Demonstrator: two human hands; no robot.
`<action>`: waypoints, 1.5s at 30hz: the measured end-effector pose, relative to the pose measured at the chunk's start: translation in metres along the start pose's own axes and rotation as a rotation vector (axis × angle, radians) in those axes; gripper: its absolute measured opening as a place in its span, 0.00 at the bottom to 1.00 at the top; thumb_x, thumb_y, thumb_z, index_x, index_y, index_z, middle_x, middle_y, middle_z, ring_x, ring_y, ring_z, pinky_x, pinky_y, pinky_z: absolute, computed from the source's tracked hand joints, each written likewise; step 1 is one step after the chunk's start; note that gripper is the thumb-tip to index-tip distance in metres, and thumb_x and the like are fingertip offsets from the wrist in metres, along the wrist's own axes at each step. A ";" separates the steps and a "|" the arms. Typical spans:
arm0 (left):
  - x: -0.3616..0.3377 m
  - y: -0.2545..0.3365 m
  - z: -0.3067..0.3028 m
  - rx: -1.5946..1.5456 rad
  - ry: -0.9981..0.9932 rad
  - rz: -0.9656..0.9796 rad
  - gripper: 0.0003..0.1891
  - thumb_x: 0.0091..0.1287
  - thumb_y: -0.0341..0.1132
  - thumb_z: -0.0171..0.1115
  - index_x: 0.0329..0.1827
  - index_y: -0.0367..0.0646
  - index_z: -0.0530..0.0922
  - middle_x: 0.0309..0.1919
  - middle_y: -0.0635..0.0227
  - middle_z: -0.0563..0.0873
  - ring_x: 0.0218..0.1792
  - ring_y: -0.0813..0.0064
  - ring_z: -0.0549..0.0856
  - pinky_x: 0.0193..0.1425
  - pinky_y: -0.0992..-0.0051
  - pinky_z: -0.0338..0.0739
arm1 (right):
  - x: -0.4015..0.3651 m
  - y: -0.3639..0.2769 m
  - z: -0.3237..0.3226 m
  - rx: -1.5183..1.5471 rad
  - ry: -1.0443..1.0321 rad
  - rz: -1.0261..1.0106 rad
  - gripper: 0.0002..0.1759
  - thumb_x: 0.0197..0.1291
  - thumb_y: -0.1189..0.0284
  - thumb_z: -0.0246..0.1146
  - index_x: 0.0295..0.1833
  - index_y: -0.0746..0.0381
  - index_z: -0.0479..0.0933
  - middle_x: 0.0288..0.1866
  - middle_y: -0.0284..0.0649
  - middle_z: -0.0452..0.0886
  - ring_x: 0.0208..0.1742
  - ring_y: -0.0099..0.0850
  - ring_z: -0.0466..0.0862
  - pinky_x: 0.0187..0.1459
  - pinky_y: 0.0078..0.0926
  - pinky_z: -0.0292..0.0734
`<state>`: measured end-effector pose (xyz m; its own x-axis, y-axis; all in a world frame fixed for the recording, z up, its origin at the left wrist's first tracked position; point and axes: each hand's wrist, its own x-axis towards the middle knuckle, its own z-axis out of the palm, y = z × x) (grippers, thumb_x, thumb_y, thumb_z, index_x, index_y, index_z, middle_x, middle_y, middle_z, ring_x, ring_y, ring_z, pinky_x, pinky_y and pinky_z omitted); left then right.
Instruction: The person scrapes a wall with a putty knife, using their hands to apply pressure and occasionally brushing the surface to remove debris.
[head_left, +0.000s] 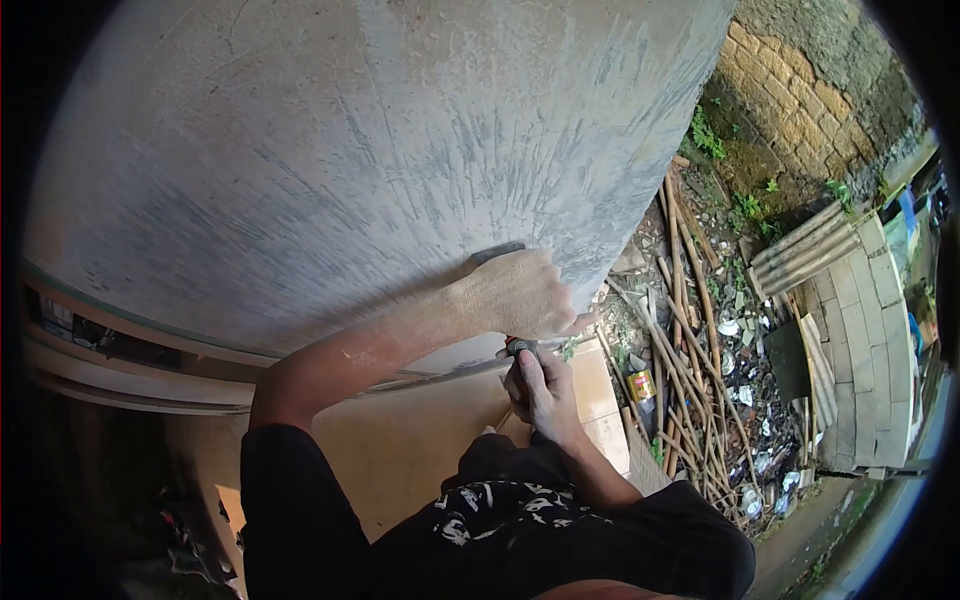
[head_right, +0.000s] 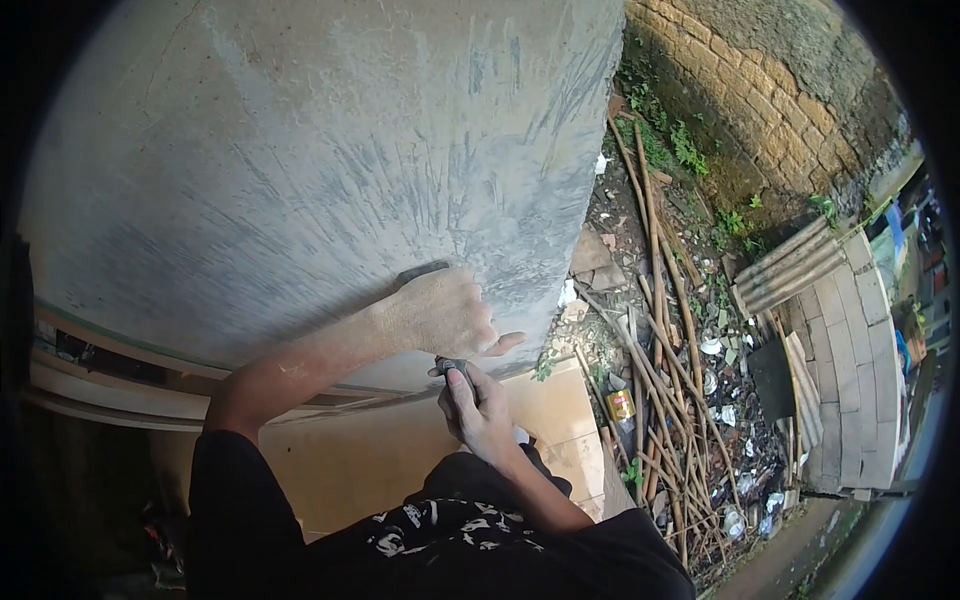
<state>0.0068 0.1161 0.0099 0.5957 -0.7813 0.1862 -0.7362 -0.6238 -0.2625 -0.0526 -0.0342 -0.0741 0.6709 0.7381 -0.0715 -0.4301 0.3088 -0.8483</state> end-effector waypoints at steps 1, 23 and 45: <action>-0.002 0.001 0.005 0.013 -0.015 -0.004 0.29 0.66 0.48 0.59 0.06 0.44 0.73 0.02 0.68 0.70 0.06 0.69 0.71 0.13 0.70 0.67 | 0.005 0.011 -0.002 -0.019 0.018 0.004 0.19 0.75 0.61 0.47 0.47 0.66 0.73 0.17 0.27 0.60 0.14 0.15 0.57 0.14 0.14 0.50; -0.004 -0.003 -0.005 -0.009 -0.072 0.023 0.19 0.64 0.41 0.60 0.15 0.44 0.81 0.03 0.71 0.71 0.06 0.72 0.72 0.13 0.71 0.65 | 0.001 -0.001 0.010 -0.102 0.102 0.047 0.19 0.75 0.60 0.47 0.35 0.63 0.69 0.16 0.26 0.61 0.13 0.14 0.57 0.14 0.15 0.50; -0.004 -0.006 -0.026 0.083 -0.273 -0.074 0.12 0.60 0.40 0.61 0.44 0.51 0.85 0.07 0.73 0.73 0.10 0.74 0.75 0.13 0.70 0.67 | 0.017 -0.002 -0.004 -0.098 0.001 0.074 0.18 0.74 0.62 0.51 0.33 0.63 0.70 0.17 0.25 0.65 0.15 0.13 0.61 0.17 0.15 0.55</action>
<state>0.0004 0.1222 0.0355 0.7193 -0.6928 -0.0508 -0.6655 -0.6663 -0.3365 -0.0378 -0.0253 -0.0756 0.6401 0.7561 -0.1364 -0.4176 0.1933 -0.8878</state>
